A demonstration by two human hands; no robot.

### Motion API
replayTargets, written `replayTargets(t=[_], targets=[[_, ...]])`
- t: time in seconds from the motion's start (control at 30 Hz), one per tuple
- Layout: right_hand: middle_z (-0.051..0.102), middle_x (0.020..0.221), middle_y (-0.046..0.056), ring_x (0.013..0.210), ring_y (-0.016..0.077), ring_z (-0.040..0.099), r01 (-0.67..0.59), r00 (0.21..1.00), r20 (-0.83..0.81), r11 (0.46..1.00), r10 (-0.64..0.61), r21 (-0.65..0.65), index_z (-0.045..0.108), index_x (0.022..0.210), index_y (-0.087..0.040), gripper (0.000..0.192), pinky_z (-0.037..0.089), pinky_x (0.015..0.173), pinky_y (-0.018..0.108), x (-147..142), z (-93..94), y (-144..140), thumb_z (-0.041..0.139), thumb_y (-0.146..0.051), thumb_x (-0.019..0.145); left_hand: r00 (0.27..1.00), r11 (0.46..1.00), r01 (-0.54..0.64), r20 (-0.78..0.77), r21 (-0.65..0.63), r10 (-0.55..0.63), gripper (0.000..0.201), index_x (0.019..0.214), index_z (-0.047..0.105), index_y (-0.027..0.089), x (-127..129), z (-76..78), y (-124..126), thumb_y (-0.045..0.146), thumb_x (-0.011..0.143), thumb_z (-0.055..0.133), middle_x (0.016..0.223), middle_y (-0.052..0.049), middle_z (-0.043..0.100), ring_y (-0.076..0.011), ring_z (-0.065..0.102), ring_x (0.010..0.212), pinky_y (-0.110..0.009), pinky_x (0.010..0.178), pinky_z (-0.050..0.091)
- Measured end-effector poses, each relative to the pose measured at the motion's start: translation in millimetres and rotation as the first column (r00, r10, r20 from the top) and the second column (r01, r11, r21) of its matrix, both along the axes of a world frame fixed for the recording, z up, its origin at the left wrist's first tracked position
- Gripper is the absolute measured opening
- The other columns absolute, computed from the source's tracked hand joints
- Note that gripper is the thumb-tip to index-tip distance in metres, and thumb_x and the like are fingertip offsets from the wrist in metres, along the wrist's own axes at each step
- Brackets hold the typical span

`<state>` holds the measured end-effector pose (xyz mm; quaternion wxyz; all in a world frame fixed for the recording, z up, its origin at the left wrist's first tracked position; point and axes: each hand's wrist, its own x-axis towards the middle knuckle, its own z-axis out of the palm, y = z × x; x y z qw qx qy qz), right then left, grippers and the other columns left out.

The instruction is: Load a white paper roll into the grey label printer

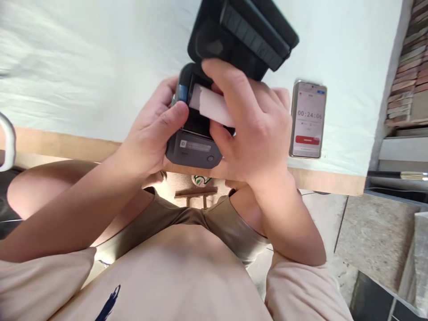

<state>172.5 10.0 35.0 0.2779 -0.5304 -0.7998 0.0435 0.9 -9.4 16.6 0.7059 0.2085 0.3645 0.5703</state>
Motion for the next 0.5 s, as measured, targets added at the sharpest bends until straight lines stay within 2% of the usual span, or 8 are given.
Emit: replayTargets(t=[0.07, 0.13, 0.23, 0.3, 0.37, 0.43, 0.5], targets=[[0.083, 0.109, -0.002, 0.103, 0.0219, 0.082, -0.013, 1.000, 0.005, 0.999, 0.013, 0.050, 0.083, 0.117, -0.028, 0.021, 0.068, 0.117, 0.053, 2, -0.9, -1, 0.068, -0.034, 0.104, 1.000, 1.000, 0.010, 0.006, -0.005, -0.010, 0.011, 0.109, 0.082, 0.028, -3, -4.9, 3, 0.019, 0.108, 0.076, 0.109, -0.002, 0.079, -0.0196, 0.079, 0.128, -0.019, 0.095, 0.063], [0.082, 0.096, -0.005, 0.091, 0.0171, 0.081, -0.067, 0.998, 0.009, 0.986, 0.067, 0.151, 0.081, 0.101, -0.027, 0.021, 0.068, 0.105, 0.046, 3, -2.2, -4, 0.065, -0.037, 0.110, 1.000, 1.000, 0.008, 0.028, -0.006, -0.007, 0.004, 0.109, 0.083, 0.029, -6, -9.4, 5, 0.026, 0.106, 0.082, 0.103, -0.002, 0.079, -0.0226, 0.081, 0.121, -0.022, 0.088, 0.065], [0.086, 0.102, -0.008, 0.097, 0.0171, 0.086, -0.165, 0.986, 0.010, 0.956, 0.168, 0.241, 0.083, 0.103, -0.031, 0.022, 0.065, 0.089, 0.041, 2, -6.1, -11, 0.065, -0.041, 0.112, 0.996, 1.000, 0.029, 0.090, -0.011, -0.028, 0.006, 0.103, 0.082, 0.026, -8, -10.9, 8, 0.030, 0.106, 0.084, 0.095, -0.004, 0.076, -0.0202, 0.079, 0.096, -0.023, 0.075, 0.061], [0.087, 0.110, -0.008, 0.109, 0.0206, 0.088, -0.207, 0.976, -0.019, 0.956, 0.216, 0.209, 0.087, 0.110, -0.034, 0.023, 0.067, 0.093, 0.042, 0, -10.2, -15, 0.067, -0.046, 0.112, 0.992, 0.999, 0.039, 0.123, -0.013, -0.037, 0.007, 0.100, 0.079, 0.024, -10, -9.0, 8, 0.025, 0.106, 0.082, 0.093, -0.003, 0.074, -0.0164, 0.075, 0.086, -0.022, 0.073, 0.059], [0.087, 0.117, -0.007, 0.122, 0.0255, 0.087, -0.242, 0.959, -0.110, 0.958, 0.260, 0.153, 0.089, 0.118, -0.038, 0.024, 0.068, 0.110, 0.050, 0, -14.9, -17, 0.070, -0.051, 0.110, 0.990, 0.998, 0.060, 0.132, -0.007, -0.058, 0.009, 0.104, 0.075, 0.022, -12, -7.3, 7, 0.015, 0.102, 0.080, 0.093, -0.002, 0.075, -0.0139, 0.075, 0.084, -0.020, 0.075, 0.060], [0.087, 0.115, -0.007, 0.126, 0.0272, 0.085, -0.264, 0.932, -0.213, 0.953, 0.292, 0.152, 0.089, 0.120, -0.041, 0.026, 0.066, 0.121, 0.057, 1, -18.7, -18, 0.071, -0.056, 0.109, 0.987, 0.995, 0.095, 0.125, 0.025, -0.098, 0.024, 0.114, 0.071, 0.022, -14, -7.3, 5, 0.007, 0.097, 0.078, 0.096, 0.000, 0.079, -0.0119, 0.076, 0.084, -0.019, 0.076, 0.062], [0.084, 0.109, -0.006, 0.122, 0.0254, 0.084, -0.200, 0.917, -0.302, 0.955, 0.261, 0.219, 0.086, 0.116, -0.043, 0.024, 0.066, 0.122, 0.059, 4, -20.0, -18, 0.067, -0.056, 0.111, 0.989, 0.993, 0.107, 0.094, 0.053, -0.112, 0.044, 0.129, 0.067, 0.025, -16, -9.0, 3, 0.004, 0.091, 0.077, 0.101, 0.003, 0.082, -0.0116, 0.077, 0.084, -0.020, 0.077, 0.061]])
